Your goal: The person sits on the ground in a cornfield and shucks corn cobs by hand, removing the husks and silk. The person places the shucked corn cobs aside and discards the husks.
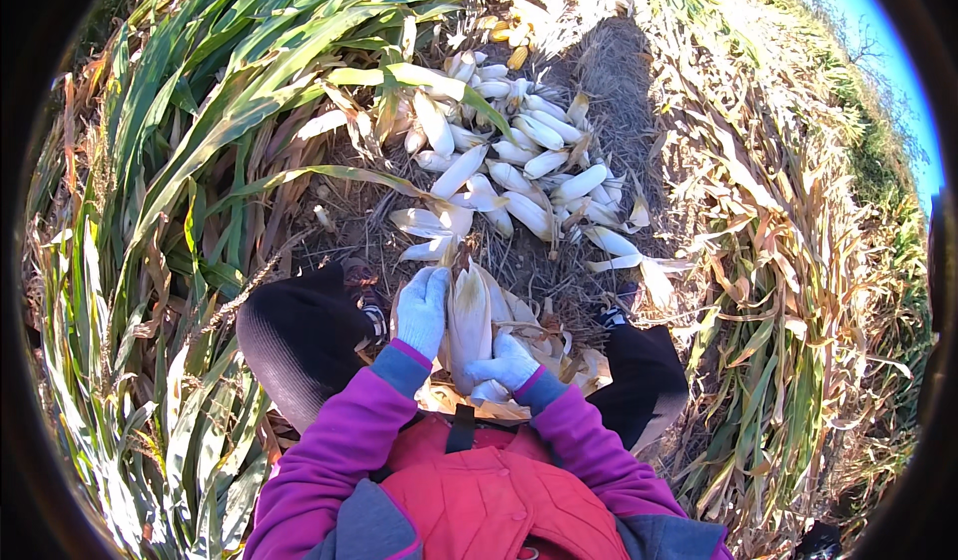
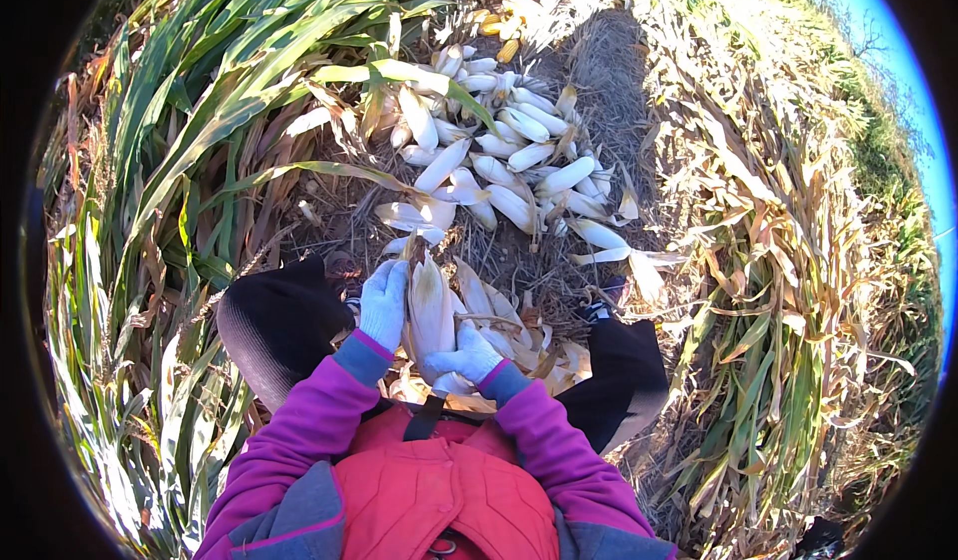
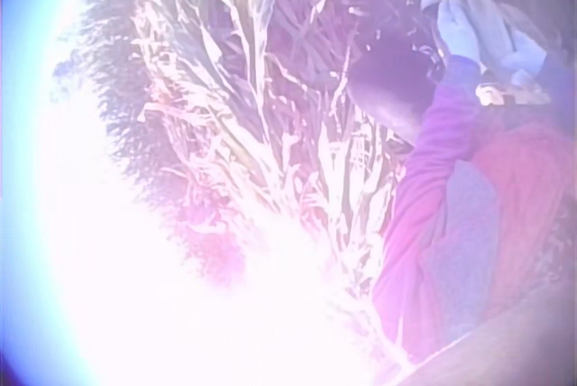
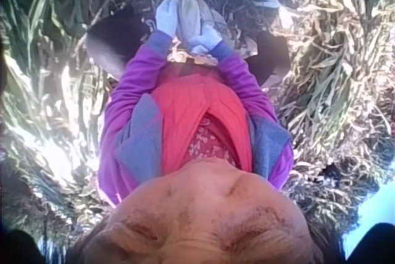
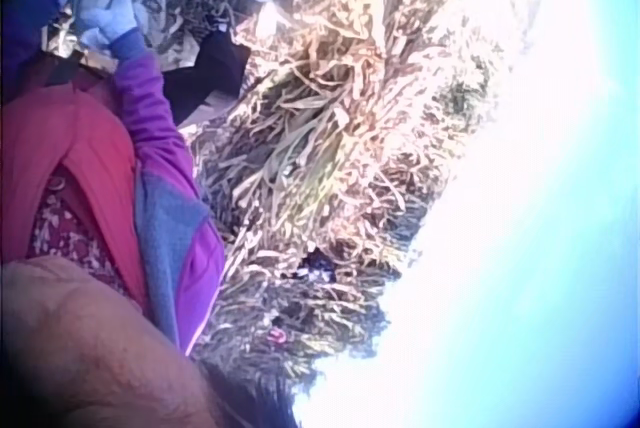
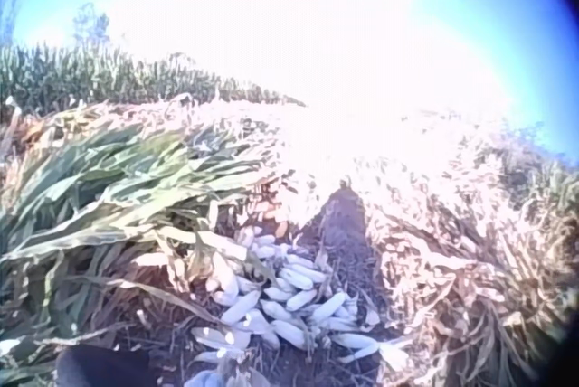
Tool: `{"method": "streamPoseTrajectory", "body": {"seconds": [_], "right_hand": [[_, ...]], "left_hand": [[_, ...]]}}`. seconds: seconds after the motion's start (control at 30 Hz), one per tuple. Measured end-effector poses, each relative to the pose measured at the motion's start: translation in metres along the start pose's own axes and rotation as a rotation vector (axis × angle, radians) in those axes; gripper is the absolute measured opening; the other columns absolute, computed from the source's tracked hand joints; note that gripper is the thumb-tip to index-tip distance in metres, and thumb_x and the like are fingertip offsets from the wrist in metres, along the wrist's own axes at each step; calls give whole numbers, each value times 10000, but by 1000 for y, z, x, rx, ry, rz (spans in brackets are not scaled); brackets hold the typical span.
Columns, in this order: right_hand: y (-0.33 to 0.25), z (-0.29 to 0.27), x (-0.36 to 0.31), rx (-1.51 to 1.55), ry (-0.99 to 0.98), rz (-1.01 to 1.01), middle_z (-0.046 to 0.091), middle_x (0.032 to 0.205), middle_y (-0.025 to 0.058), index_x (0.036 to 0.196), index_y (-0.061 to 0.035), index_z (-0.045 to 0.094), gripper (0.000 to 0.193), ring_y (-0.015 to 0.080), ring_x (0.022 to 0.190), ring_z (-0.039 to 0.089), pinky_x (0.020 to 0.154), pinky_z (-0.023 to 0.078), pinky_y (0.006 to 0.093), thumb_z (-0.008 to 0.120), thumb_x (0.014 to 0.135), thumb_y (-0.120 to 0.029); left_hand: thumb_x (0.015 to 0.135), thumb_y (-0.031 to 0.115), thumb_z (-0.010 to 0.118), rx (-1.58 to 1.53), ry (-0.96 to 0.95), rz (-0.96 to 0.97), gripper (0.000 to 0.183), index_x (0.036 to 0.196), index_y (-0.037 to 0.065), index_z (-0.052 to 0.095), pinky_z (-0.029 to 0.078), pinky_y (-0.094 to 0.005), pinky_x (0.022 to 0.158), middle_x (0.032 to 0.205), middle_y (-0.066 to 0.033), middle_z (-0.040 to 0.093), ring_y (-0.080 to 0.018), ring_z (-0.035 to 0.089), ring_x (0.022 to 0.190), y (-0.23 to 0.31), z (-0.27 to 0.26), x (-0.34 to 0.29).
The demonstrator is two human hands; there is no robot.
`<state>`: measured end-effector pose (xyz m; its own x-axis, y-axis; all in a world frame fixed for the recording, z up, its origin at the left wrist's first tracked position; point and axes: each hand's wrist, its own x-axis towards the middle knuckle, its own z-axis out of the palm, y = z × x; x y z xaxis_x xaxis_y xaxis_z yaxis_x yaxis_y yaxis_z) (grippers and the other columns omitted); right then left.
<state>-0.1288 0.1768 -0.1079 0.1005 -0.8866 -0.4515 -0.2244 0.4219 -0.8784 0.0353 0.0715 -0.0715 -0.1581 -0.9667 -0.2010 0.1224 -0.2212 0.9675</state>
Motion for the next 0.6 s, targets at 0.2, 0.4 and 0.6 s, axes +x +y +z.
{"method": "streamPoseTrajectory", "body": {"seconds": [0.2,0.4,0.6], "right_hand": [[4,-10,-6,203,-193,-218,702,950,94,1154,13,647,491,152,801,660,692,531,323,758,761,-261],[10,-13,-4,321,-258,1,679,1044,108,1326,20,512,652,184,783,669,713,553,331,766,760,-180],[-16,-5,-17,448,-273,112,654,1122,120,1348,10,493,616,208,870,669,779,556,340,708,781,-95]], "left_hand": [[1004,219,584,-329,-135,-208,327,1245,0,612,460,-247,874,1137,-42,643,-94,573,979,12,3,-8],[987,200,597,-39,-235,-57,296,1179,-22,638,472,-248,792,1009,-47,661,-98,578,905,16,-1,-4],[990,174,587,-52,-50,-17,259,1108,-49,648,476,-258,774,976,-57,674,-104,587,879,-1,7,-7]]}}
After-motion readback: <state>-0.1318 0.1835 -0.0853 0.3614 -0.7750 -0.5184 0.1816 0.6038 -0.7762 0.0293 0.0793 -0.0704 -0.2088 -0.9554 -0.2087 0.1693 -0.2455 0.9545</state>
